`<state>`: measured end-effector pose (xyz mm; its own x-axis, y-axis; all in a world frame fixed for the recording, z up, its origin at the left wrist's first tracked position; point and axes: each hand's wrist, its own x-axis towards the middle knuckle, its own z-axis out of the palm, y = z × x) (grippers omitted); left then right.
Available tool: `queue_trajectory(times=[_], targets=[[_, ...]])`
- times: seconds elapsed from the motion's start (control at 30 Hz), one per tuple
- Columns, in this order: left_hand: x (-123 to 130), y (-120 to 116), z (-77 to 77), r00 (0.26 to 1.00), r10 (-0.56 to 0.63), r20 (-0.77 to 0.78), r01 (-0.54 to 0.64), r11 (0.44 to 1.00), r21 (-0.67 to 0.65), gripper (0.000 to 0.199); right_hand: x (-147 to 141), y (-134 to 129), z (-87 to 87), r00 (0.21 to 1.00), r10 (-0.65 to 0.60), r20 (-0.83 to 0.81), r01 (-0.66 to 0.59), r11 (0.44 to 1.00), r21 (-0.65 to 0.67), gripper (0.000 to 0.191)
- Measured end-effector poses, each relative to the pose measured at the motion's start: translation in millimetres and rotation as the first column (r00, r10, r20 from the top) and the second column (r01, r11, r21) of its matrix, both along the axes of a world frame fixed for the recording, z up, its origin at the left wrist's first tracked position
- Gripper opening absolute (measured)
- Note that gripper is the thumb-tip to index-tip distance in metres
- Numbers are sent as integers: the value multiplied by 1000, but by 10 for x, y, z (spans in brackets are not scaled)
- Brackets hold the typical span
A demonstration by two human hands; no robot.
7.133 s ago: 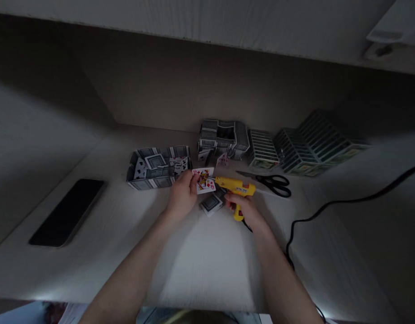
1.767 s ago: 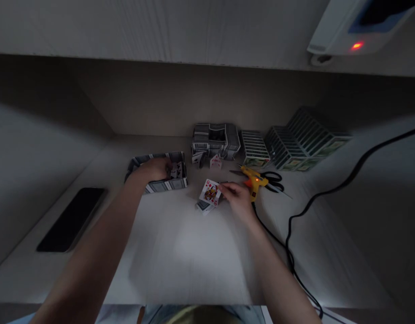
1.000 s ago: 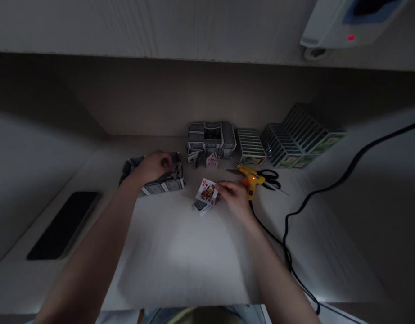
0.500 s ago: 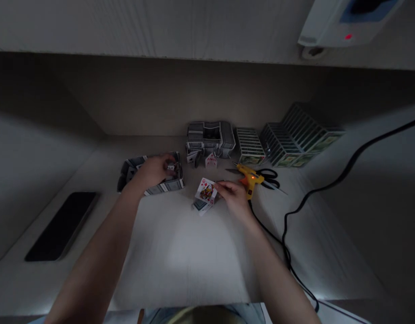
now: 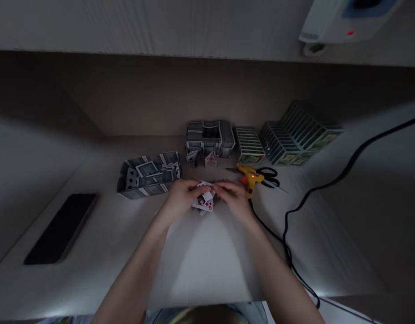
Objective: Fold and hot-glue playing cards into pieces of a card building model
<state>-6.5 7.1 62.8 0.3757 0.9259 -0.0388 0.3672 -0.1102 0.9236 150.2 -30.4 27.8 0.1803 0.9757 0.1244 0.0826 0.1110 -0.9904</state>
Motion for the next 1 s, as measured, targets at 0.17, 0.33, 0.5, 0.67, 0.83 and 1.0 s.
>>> queue_trajectory(times=[0.17, 0.33, 0.5, 0.67, 0.83, 1.0], targets=[[15, -34, -118, 975, 173, 139, -189, 976, 108, 24, 21, -2, 4, 990, -141, 12, 141, 990, 24, 23], [-23, -58, -146, 960, 226, 164, -253, 952, 174, 27, 4, -23, 31, 989, -92, 118, 81, 992, 96, 20], [-5, -85, -186, 972, 196, 132, -222, 949, 223, 25, -49, -43, 40, 982, -38, 186, 14, 992, 129, 17], [8, -123, -209, 981, 152, 118, -177, 953, 245, 22, -61, -30, -28, 974, -58, 221, 31, 991, 127, 17], [27, -142, -228, 984, 136, 115, -163, 951, 263, 22, -50, -27, -37, 963, -75, 259, 46, 992, 114, 17], [27, -145, -253, 987, 141, 71, -156, 947, 280, 24, -48, -15, -74, 961, -101, 257, 81, 993, 90, 20]])
